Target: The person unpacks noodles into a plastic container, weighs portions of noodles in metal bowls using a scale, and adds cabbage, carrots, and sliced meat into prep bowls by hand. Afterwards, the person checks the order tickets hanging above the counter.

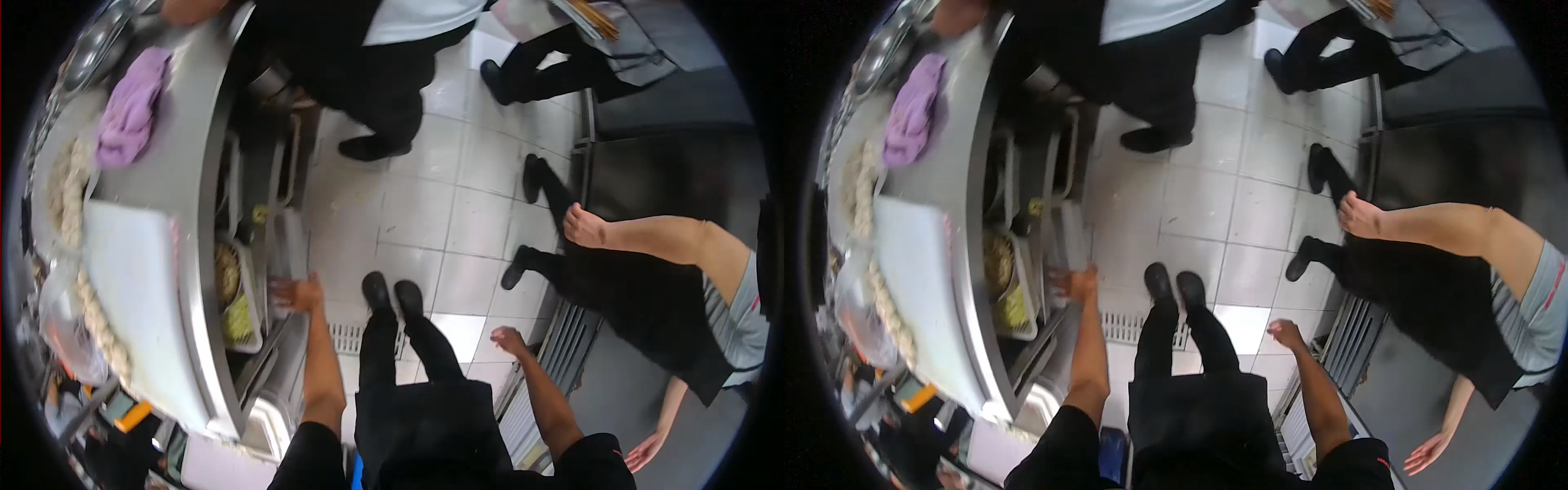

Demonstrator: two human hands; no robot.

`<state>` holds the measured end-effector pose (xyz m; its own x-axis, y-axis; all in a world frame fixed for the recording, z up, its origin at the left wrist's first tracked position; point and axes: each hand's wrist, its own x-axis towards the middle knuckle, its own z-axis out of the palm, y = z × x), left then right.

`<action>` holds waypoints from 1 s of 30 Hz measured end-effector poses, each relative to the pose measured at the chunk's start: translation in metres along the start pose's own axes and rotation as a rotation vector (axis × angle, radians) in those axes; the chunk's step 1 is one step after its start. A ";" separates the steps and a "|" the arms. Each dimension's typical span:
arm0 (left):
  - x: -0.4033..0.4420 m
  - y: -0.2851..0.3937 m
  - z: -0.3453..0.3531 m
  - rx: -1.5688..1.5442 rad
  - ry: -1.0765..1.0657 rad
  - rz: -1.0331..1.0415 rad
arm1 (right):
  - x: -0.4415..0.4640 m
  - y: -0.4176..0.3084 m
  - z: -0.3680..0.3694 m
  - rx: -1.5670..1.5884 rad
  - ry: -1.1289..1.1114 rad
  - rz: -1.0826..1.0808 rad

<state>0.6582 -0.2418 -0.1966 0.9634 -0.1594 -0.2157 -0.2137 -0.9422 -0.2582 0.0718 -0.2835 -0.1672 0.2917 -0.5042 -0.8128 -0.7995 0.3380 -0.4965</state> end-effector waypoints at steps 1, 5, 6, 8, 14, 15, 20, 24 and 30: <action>0.004 0.004 -0.008 -0.002 0.000 0.027 | -0.023 -0.026 -0.009 0.102 0.048 0.118; 0.026 -0.005 -0.037 -0.080 -0.200 -0.057 | -0.045 -0.046 0.006 0.255 0.086 0.288; 0.022 -0.004 -0.039 -0.065 -0.144 -0.091 | -0.044 -0.056 0.018 0.287 0.102 0.345; 0.030 -0.016 -0.022 -0.031 -0.100 -0.020 | -0.038 -0.063 0.049 0.296 0.068 0.337; 0.019 -0.037 -0.056 -0.031 -0.302 0.233 | 0.004 -0.126 0.125 0.509 0.004 0.061; 0.005 -0.039 -0.040 0.115 -0.008 0.312 | -0.002 -0.171 0.112 0.311 0.068 0.118; -0.027 0.002 -0.094 -0.393 -0.700 0.755 | -0.003 -0.236 0.041 0.479 0.273 -0.028; -0.051 0.063 -0.133 -0.362 -0.793 0.827 | 0.017 -0.207 -0.031 0.878 0.458 -0.095; -0.048 0.138 -0.215 -0.412 -0.965 0.775 | -0.009 -0.183 -0.158 0.795 0.634 0.141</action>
<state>0.6173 -0.4279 -0.0197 0.0718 -0.5861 -0.8070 -0.4264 -0.7495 0.5064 0.1325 -0.4659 -0.0213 -0.2935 -0.6683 -0.6835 -0.1586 0.7391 -0.6546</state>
